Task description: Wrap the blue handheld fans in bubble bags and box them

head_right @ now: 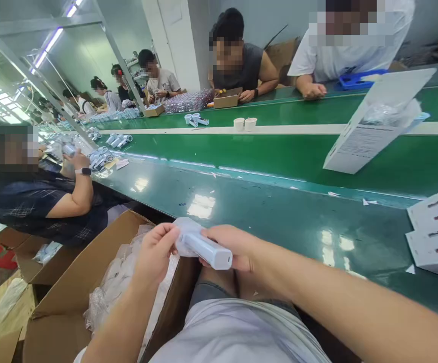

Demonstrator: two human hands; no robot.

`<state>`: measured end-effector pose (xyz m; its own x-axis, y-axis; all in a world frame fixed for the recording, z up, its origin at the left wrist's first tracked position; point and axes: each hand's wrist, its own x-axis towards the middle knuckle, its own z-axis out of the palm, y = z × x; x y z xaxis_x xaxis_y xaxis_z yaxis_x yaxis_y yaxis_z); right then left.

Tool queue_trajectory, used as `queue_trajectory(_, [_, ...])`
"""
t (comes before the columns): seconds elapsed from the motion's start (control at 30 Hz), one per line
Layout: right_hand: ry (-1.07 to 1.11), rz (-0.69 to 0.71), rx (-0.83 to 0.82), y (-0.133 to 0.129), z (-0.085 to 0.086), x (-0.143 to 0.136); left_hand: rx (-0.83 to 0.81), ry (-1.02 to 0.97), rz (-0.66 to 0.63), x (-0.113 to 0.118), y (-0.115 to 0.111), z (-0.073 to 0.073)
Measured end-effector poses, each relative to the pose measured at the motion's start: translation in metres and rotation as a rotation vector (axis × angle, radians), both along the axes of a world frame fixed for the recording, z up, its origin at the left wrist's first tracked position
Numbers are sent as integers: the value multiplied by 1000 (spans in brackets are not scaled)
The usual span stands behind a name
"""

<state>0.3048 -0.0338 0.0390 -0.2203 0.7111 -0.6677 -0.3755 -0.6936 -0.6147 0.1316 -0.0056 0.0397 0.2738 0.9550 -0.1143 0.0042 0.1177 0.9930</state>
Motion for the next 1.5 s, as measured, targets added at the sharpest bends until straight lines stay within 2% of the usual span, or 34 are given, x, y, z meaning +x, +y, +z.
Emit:
queue_trajectory(0.07, [-280, 138, 154, 4, 31, 21, -33, -86, -16, 17, 13, 20])
queue_trajectory(0.13, [-544, 203, 318, 6, 59, 47, -35, -134, -64, 34, 26, 38])
queue_trajectory(0.2, [-726, 125, 479, 3, 78, 70, -14, -175, -112, 49, 38, 52])
queue_trajectory(0.3, [-740, -149, 661, -6, 83, 86, 106, -207, -143, 66, 51, 60])
queue_trajectory(0.4, [-453, -451, 718, -14, 68, 78, 306, -163, -194, 85, 53, 49])
queue_trajectory(0.47, [-328, -474, 760, -16, 57, 71, 369, -86, -318, 101, 48, 35])
queue_trajectory(0.5, [-372, -396, 802, -17, 54, 70, 380, -55, -364, 111, 44, 28])
queue_trajectory(0.53, [-518, -300, 876, -21, 52, 71, 377, -24, -411, 120, 40, 21])
queue_trajectory(0.6, [-967, -92, 1060, -38, 55, 80, 338, 19, -472, 134, 33, 12])
queue_trajectory(0.63, [-1215, -57, 1113, -52, 59, 87, 310, 39, -489, 139, 30, 10])
queue_trajectory(0.67, [-1453, -100, 1113, -68, 64, 97, 281, 55, -490, 143, 29, 9])
queue_trajectory(0.7, [-1666, -218, 1050, -85, 69, 109, 249, 66, -479, 144, 29, 8])
queue_trajectory(0.77, [-1991, -595, 683, -117, 76, 138, 185, 61, -429, 144, 32, 8])
queue_trajectory(0.8, [-2093, -709, 448, -129, 78, 154, 160, 34, -406, 144, 35, 8])
queue_trajectory(0.83, [-2132, -736, 226, -139, 78, 169, 136, -11, -389, 144, 37, 8])
queue_trajectory(0.9, [-2077, -628, -94, -149, 75, 193, 88, -114, -360, 145, 42, 8])
queue_trajectory(0.93, [-2021, -545, -175, -150, 73, 201, 60, -162, -340, 147, 43, 8])
queue_trajectory(1.0, [-1948, -421, -219, -146, 72, 207, 1, -232, -286, 150, 44, 10])
queue_trajectory(1.17, [-2047, -296, 19, -109, 71, 175, 10, -347, -141, 155, 40, 24])
queue_trajectory(1.27, [-2092, -220, 232, -78, 57, 149, 38, -410, -52, 155, 37, 34])
queue_trajectory(1.33, [-2048, -196, 374, -64, 47, 134, 36, -433, 10, 152, 36, 40])
queue_trajectory(1.43, [-1911, -219, 589, -66, 45, 127, 47, -441, 98, 143, 38, 45])
queue_trajectory(1.5, [-1866, -277, 758, -79, 52, 138, 61, -431, 139, 137, 42, 49])
